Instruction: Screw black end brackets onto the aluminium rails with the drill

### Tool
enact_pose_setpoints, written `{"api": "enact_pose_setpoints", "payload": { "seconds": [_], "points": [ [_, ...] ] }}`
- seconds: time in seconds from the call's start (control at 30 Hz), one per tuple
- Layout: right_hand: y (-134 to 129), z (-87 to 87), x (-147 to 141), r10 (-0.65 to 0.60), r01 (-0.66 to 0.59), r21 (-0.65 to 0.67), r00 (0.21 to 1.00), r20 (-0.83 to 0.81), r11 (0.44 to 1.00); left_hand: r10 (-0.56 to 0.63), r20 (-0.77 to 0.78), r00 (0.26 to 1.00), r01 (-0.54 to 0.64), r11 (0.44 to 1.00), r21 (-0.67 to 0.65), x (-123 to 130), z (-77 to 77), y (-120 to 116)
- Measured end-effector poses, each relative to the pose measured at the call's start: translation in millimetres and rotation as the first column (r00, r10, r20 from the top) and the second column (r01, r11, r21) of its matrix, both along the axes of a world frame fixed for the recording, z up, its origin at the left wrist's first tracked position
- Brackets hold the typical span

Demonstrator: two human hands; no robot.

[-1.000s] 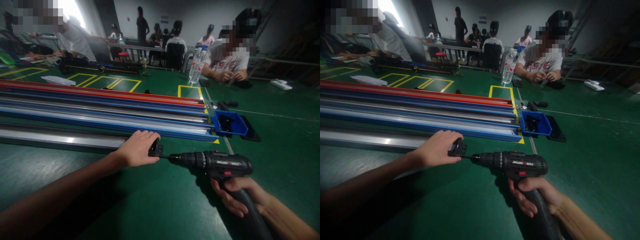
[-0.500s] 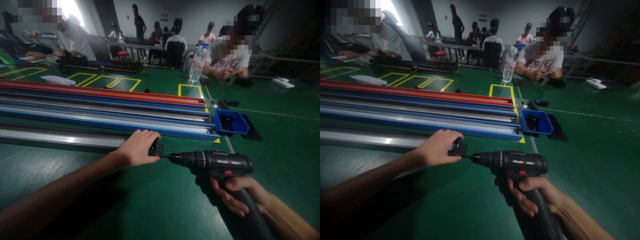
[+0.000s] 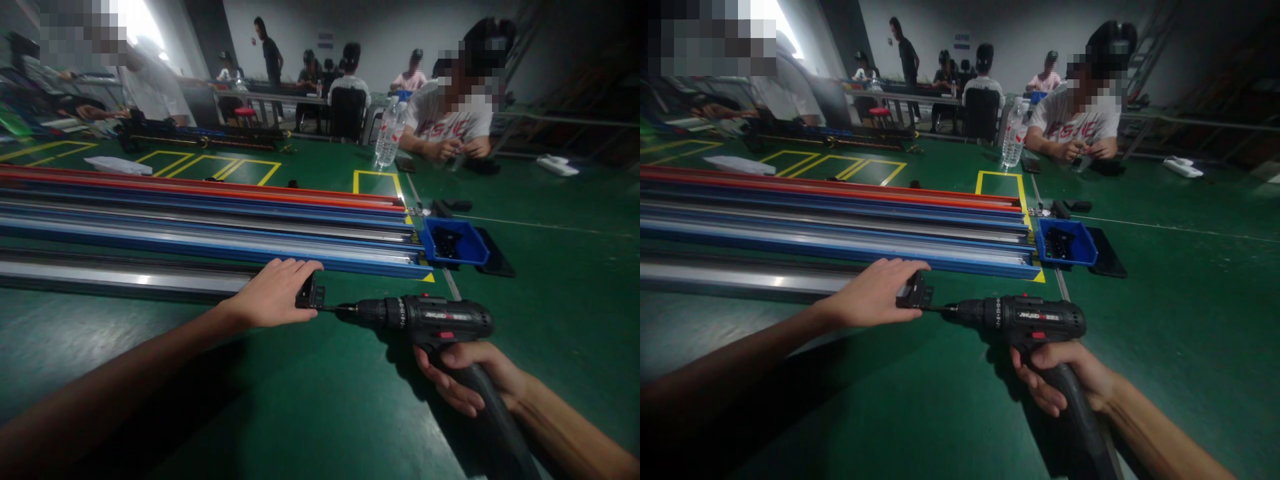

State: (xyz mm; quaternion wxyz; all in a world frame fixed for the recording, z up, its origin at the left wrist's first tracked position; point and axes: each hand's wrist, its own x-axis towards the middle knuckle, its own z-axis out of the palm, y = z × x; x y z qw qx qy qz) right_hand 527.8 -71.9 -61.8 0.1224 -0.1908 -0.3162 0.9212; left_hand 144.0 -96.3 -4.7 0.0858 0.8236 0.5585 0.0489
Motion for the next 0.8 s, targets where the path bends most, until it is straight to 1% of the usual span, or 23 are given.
{"api": "enact_pose_setpoints", "payload": {
  "seconds": [0.2,0.37,0.67,0.8],
  "points": [
    [2.5,4.1,-2.0,0.031,-0.031,-0.006,0.999,-0.01,0.999,-0.048,-0.037,0.998,0.048,0.999,0.004,-1.4,1.3,-1.5],
    [2.7,7.3,-3.2,0.032,-0.032,-0.026,0.999,0.001,0.999,-0.049,-0.041,0.998,0.049,0.999,0.002,-2.8,-0.8,-1.0],
    [3.2,5.9,-1.1,0.013,-0.014,0.03,0.999,0.034,0.999,-0.046,-0.029,0.999,0.047,0.998,0.034,-2.6,-3.0,-1.4],
    [3.0,6.5,-1.4,0.016,-0.017,0.031,0.999,0.045,0.999,-0.043,-0.04,0.998,0.045,0.998,0.05,-0.8,-3.0,-1.4]
  ]
}}
